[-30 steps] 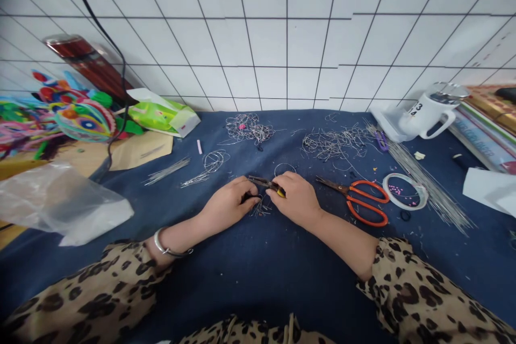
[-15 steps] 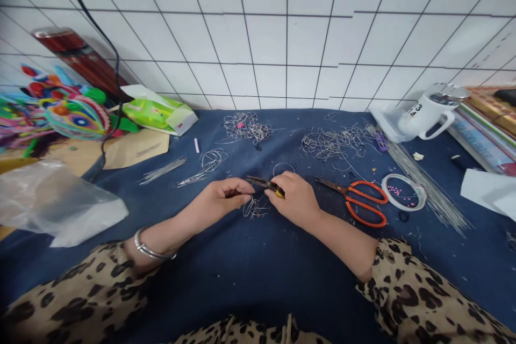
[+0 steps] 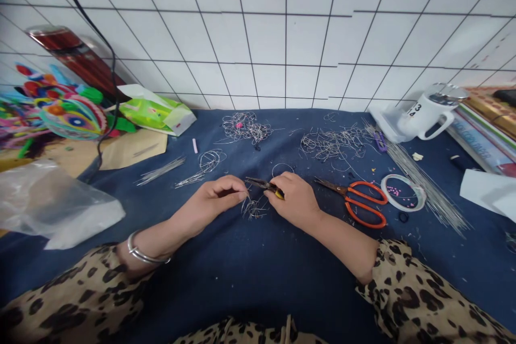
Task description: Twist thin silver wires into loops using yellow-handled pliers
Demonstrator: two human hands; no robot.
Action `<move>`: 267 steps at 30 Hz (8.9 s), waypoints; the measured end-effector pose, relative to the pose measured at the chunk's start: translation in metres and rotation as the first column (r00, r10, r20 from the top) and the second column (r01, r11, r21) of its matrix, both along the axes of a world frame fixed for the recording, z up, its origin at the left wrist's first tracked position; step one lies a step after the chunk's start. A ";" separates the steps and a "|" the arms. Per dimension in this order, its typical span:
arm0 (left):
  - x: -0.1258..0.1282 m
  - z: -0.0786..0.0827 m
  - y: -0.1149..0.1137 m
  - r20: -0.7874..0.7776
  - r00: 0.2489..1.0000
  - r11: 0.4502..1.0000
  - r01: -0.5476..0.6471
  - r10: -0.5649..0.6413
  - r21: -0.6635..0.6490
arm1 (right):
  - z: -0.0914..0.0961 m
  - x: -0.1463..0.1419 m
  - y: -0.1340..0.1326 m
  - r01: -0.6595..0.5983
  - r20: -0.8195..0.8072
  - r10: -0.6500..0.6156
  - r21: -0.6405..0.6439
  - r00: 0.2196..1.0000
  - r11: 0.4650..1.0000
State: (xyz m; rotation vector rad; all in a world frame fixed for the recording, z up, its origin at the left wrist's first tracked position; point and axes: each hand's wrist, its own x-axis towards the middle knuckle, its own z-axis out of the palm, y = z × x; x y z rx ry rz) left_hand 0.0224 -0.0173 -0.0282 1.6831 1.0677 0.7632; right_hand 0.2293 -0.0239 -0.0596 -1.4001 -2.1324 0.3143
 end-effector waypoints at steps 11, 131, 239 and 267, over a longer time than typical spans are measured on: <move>-0.007 0.006 0.004 0.251 0.965 0.904 0.040 0.075 -0.426 | 0.017 0.023 0.010 -0.138 0.375 -0.047 0.451 0.926 0.882; -0.012 0.004 0.010 -0.227 0.969 0.988 0.123 -0.098 0.097 | 0.013 0.009 0.002 -0.252 0.539 0.125 0.169 0.833 0.953; -0.017 -0.004 0.002 -0.463 0.886 0.725 0.325 -0.010 0.608 | 0.007 -0.012 -0.023 -0.091 0.338 0.077 0.028 0.938 0.995; -0.023 -0.008 0.029 -0.205 0.973 0.937 -0.030 0.107 0.348 | 0.002 -0.001 -0.001 0.042 0.060 -0.043 0.017 0.997 0.999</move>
